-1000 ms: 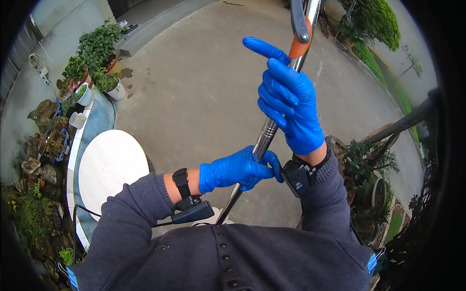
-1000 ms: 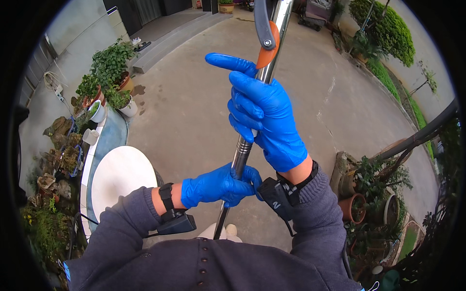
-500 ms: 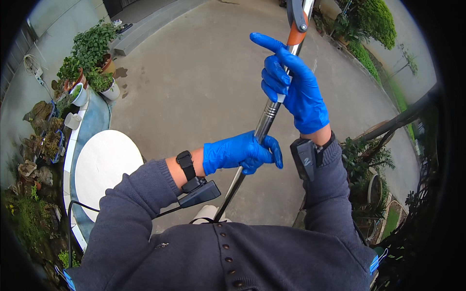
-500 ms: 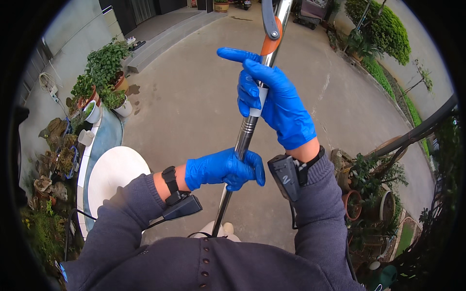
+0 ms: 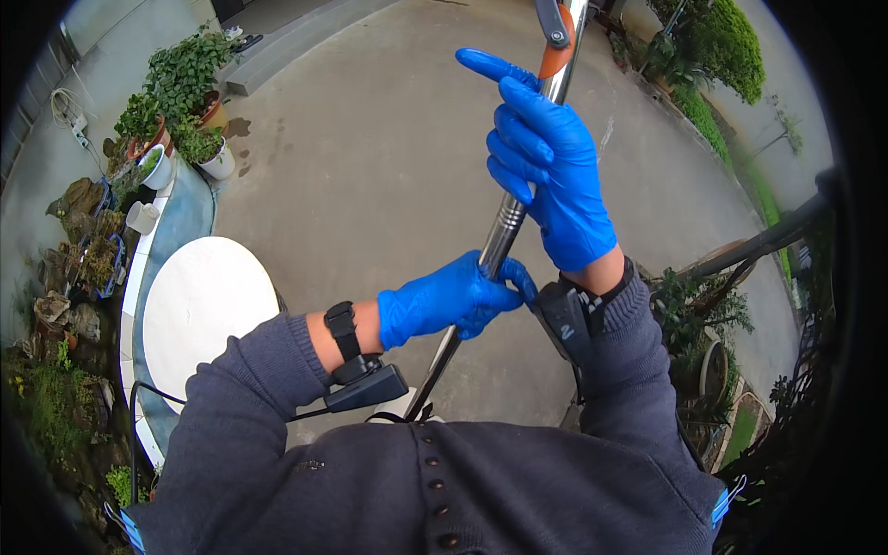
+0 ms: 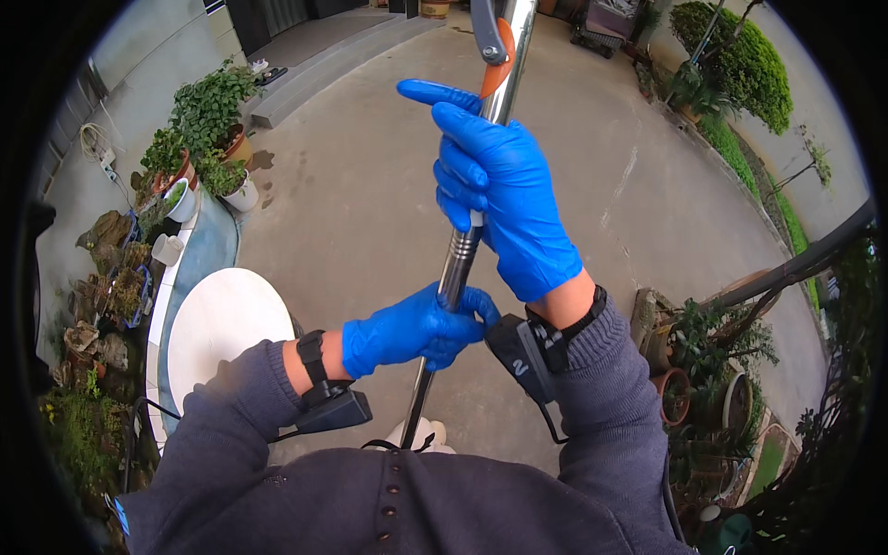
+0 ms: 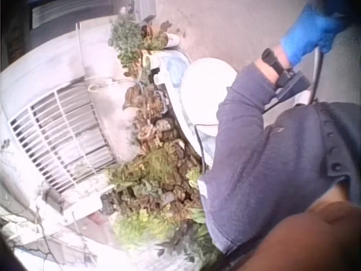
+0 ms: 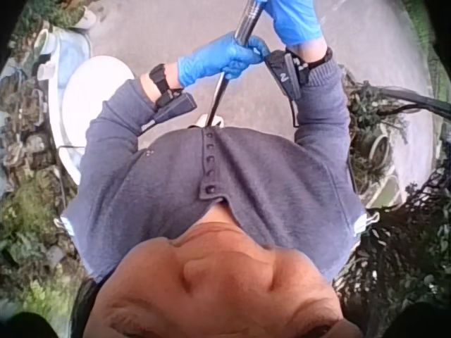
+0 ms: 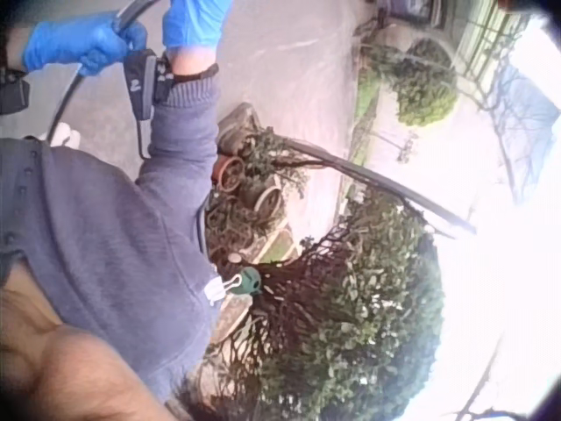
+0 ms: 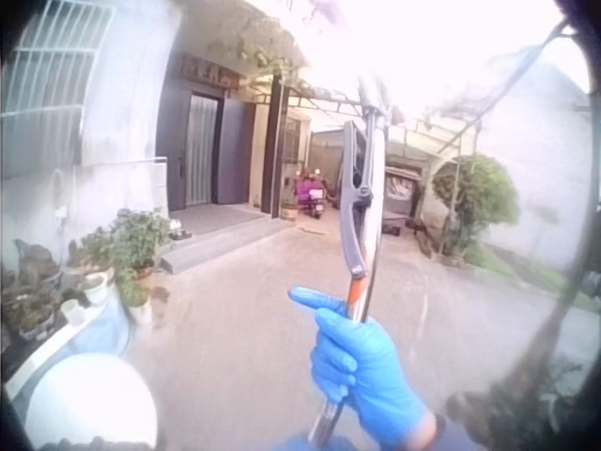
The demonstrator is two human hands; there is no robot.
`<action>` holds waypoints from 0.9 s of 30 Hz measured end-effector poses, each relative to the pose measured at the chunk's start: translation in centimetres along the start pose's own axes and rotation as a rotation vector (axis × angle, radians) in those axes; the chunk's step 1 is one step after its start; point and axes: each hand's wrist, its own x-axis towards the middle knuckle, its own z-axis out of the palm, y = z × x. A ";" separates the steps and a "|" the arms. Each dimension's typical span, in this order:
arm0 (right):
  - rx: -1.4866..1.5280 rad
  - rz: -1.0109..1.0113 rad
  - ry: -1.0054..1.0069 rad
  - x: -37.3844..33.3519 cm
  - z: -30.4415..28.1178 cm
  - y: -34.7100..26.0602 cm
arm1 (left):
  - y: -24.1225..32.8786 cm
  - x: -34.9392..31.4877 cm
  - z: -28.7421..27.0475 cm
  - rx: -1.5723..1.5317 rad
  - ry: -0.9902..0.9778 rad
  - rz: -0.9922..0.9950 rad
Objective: The person assembles a mop by connecting the handle to the mop head, then removes blue gloves and places them on a nearby shelf. The person is wearing white shoes and a dark cardigan.
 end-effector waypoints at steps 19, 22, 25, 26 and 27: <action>0.503 -0.046 -0.708 3.5 -1.3 -2.3 | 1.3 1.8 -0.8 -0.211 -0.713 -0.022; 0.442 0.044 -0.585 2.9 -0.7 -1.8 | 0.8 0.5 -0.6 -0.189 -0.502 -0.024; 0.208 0.013 -0.246 1.1 -0.3 -0.8 | -0.2 -0.4 0.2 -0.123 -0.218 -0.006; 0.142 -0.007 -0.150 0.8 -0.3 -0.4 | -0.5 -0.5 0.4 -0.100 -0.123 0.002; 0.075 -0.020 -0.050 0.4 -0.2 -0.1 | -0.8 -0.6 0.6 -0.089 -0.054 0.016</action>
